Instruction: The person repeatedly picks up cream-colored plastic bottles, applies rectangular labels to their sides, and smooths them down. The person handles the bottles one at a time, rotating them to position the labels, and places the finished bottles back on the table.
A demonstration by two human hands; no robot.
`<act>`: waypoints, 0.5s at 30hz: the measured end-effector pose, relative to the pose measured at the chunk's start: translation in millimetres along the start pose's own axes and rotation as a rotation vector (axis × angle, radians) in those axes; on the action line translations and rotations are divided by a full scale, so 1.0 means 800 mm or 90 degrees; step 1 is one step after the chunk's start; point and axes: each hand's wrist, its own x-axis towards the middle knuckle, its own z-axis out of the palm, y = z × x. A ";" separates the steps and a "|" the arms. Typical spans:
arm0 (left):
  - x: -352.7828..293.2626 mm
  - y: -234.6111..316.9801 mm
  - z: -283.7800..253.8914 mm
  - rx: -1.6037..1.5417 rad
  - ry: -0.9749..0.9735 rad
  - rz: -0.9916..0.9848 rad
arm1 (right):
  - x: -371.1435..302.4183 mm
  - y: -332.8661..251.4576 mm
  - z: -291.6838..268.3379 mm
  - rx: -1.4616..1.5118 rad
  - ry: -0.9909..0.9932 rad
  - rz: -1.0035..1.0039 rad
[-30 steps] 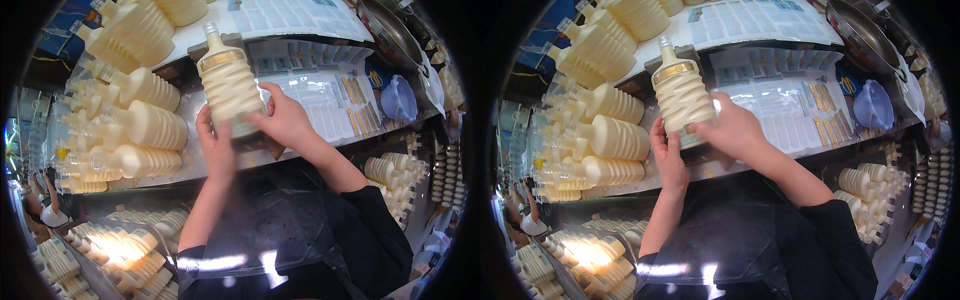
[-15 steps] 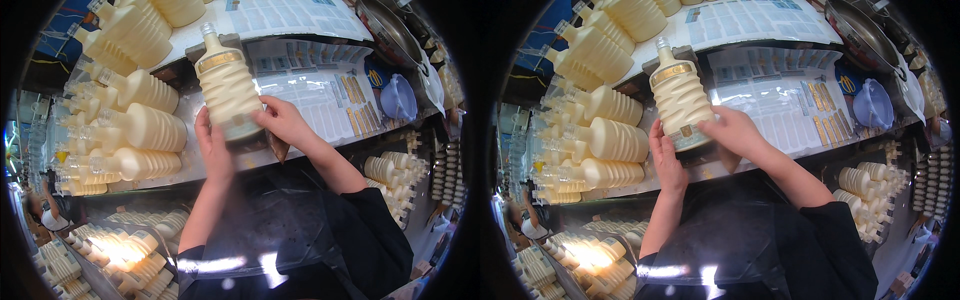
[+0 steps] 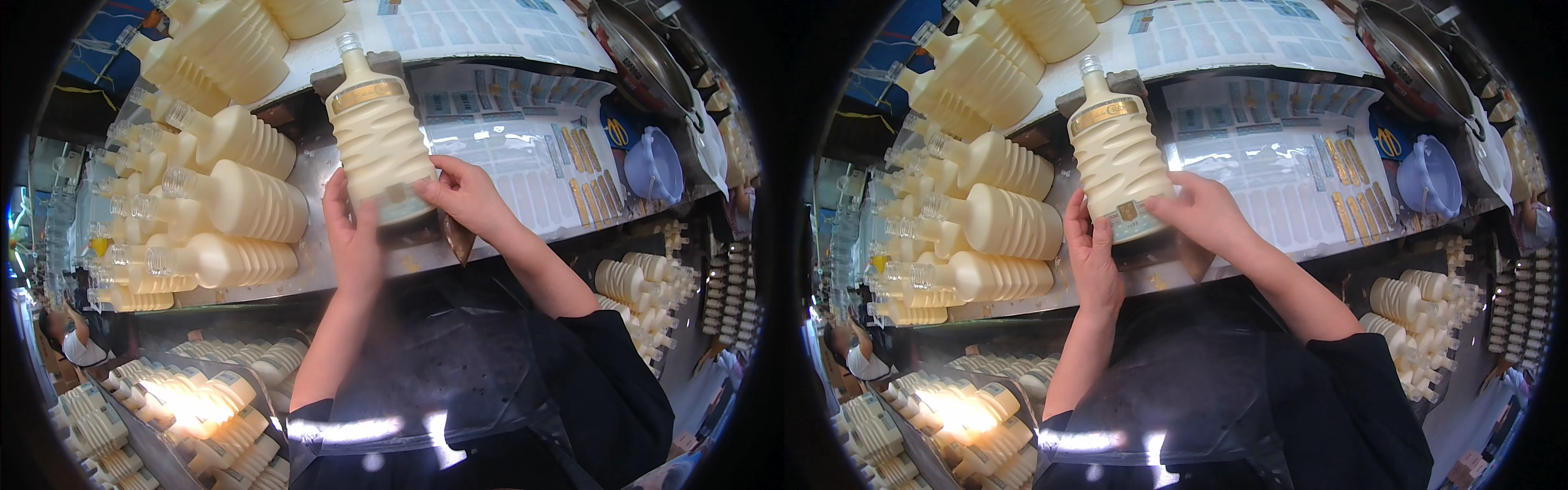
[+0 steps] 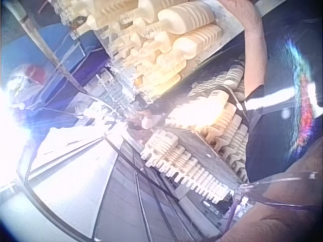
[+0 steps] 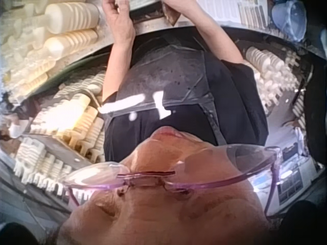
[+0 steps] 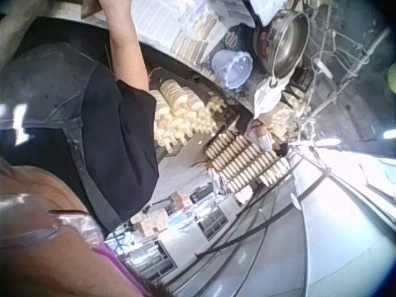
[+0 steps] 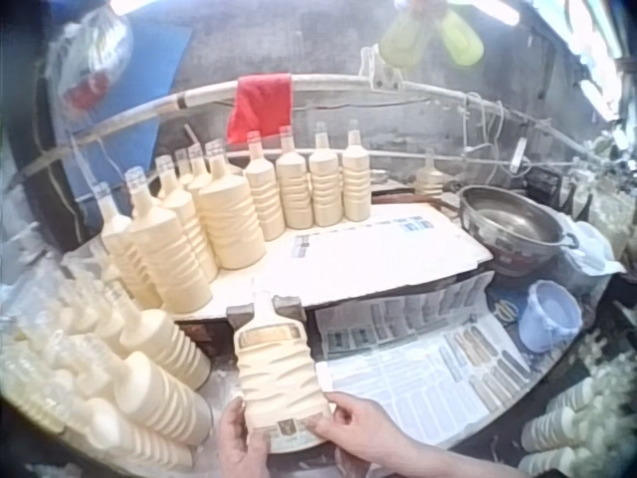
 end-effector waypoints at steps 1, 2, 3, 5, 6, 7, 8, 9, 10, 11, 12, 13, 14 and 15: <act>0.000 0.000 0.000 0.004 0.001 -0.002 | 0.000 0.000 0.000 0.002 0.001 0.001; 0.000 0.000 0.000 0.008 0.003 -0.005 | 0.000 0.000 0.000 0.012 -0.001 0.001; 0.000 0.000 0.000 0.013 0.004 -0.007 | 0.001 0.002 0.000 0.022 -0.003 0.002; 0.000 0.000 0.000 0.009 0.001 -0.002 | 0.000 0.003 -0.001 0.034 -0.009 0.003; 0.000 -0.001 0.000 0.007 0.000 0.001 | 0.000 0.002 -0.001 0.036 -0.012 0.003; 0.000 -0.002 0.000 0.013 0.003 0.003 | 0.000 0.001 -0.001 0.038 -0.016 0.003; 0.001 -0.004 0.000 0.020 0.005 0.006 | 0.000 0.002 -0.001 0.026 -0.015 -0.002; 0.001 -0.005 -0.001 0.026 0.008 0.008 | 0.000 0.002 -0.001 0.014 -0.014 -0.007; 0.000 -0.003 0.000 -0.008 0.009 -0.003 | 0.000 0.003 0.000 0.001 -0.014 -0.012; 0.000 0.000 0.001 -0.041 0.011 -0.015 | 0.001 0.003 -0.002 0.055 -0.029 -0.018; 0.000 0.001 0.001 -0.075 0.012 -0.026 | 0.002 0.004 -0.006 0.109 -0.043 -0.024; 0.000 0.000 -0.001 -0.075 0.008 -0.026 | 0.002 0.004 -0.009 0.163 -0.056 -0.029; 0.001 -0.004 -0.005 -0.076 0.004 -0.026 | 0.002 0.005 -0.010 0.162 -0.062 -0.046; 0.001 -0.007 -0.009 -0.076 0.000 -0.025 | 0.002 0.008 -0.010 0.161 -0.067 -0.063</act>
